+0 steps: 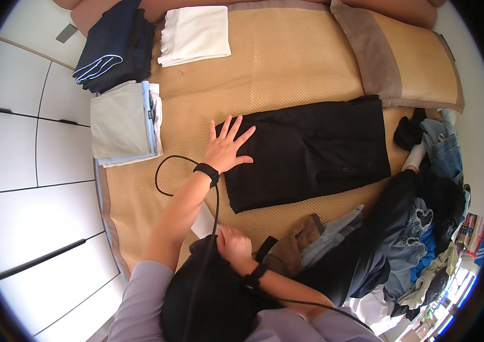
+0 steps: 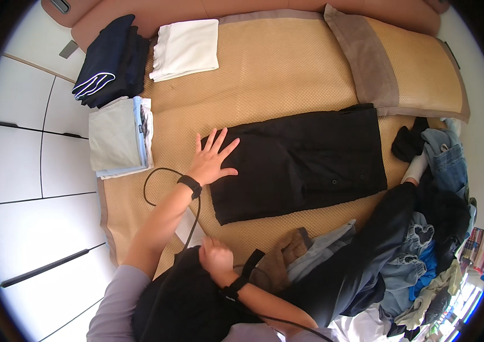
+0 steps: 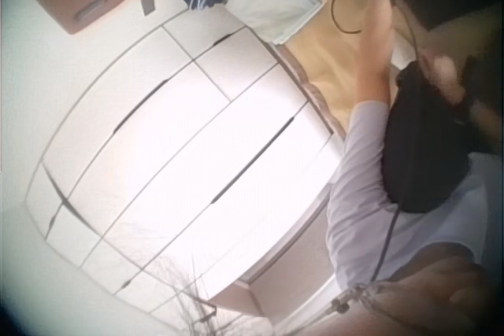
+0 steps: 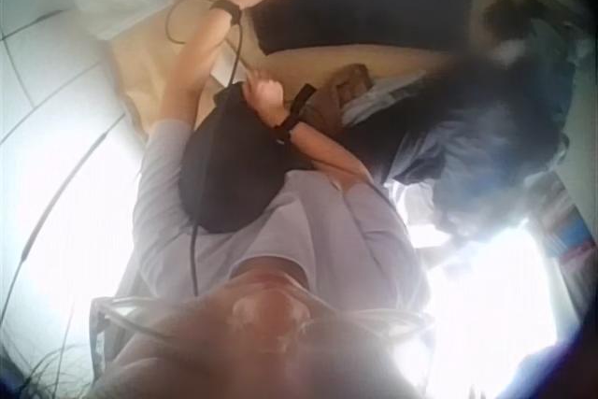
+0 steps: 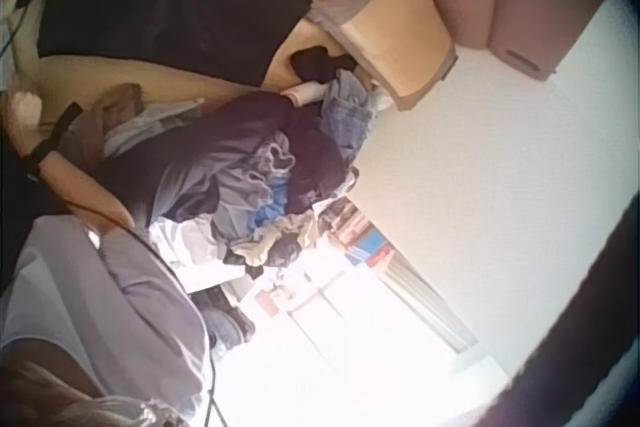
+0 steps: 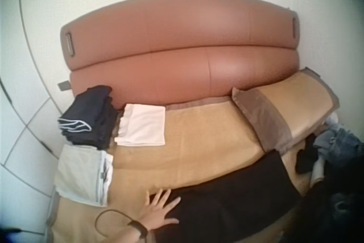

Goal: The person folds black trousers, a light-colored t-shirt, and a light-blue garment on a bed and places them in a stack.

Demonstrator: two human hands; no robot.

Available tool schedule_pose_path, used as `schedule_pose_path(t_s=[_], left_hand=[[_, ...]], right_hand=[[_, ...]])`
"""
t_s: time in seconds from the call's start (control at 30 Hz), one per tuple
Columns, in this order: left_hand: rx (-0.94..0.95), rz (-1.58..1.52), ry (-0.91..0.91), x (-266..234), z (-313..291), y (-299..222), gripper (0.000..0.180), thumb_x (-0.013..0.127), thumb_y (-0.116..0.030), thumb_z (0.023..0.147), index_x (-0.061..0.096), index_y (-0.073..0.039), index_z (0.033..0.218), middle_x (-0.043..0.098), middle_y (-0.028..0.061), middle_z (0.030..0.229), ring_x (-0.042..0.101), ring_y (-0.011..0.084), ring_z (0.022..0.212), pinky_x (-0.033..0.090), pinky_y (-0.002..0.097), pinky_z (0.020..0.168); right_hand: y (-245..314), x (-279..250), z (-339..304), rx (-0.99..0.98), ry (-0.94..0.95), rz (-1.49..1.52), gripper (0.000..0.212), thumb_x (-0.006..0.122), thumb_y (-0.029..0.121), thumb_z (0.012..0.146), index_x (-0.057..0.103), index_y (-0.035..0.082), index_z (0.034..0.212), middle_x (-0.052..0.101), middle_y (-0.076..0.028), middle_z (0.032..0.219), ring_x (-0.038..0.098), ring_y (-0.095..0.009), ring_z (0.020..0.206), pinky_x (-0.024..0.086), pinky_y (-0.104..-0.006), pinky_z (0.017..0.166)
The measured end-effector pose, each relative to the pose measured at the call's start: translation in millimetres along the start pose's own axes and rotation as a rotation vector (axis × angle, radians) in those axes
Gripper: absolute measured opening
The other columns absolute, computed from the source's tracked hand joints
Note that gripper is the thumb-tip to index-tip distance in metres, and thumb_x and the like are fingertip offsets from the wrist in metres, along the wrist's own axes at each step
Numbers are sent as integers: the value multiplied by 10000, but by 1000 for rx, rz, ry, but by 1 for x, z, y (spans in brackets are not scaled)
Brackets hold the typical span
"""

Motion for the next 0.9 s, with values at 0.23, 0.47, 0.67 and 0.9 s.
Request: schedule_pose_path(t_s=[0.23, 0.47, 0.67, 0.9], left_hand=[[48, -24, -53, 3, 5, -3, 791, 550, -602, 689, 233, -318, 1356, 176, 111, 1420, 192, 337, 1288, 150, 592, 995], [63, -107, 23, 0, 7, -1, 766, 591, -555, 690, 276, -307, 1343, 185, 118, 1417, 207, 336, 1284, 174, 537, 1015], [19, -32, 75, -14, 12, -14, 745, 611, -496, 709, 303, -237, 1336, 197, 152, 1406, 188, 331, 1296, 140, 565, 1015], [283, -133, 19, -6, 24, -82, 786, 566, -540, 727, 237, -221, 1365, 172, 90, 1429, 194, 265, 1306, 111, 534, 1039]], right_hand=[[-2, -34, 106, -310, -176, -533, 454, 568, 250, 746, 471, 59, 1146, 420, -161, 1242, 391, -329, 1148, 284, -538, 935], [-40, -23, 88, -252, -30, -642, 626, 529, 435, 758, 341, 226, 1317, 275, -120, 1378, 281, -320, 1245, 191, -593, 968], [-44, -22, 86, -294, -73, -587, 626, 531, 427, 758, 344, 213, 1316, 302, -148, 1355, 296, -353, 1226, 191, -608, 956], [-48, -18, 88, -277, -19, -625, 516, 517, 421, 772, 469, 155, 1211, 345, -132, 1325, 273, -327, 1243, 180, -607, 961]])
Point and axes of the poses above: each hand's wrist, its own z-axis towards the middle knuckle, its own x-axis out of the palm, y = z × x, the point moved 9 cm from there along z, towards the middle knuckle
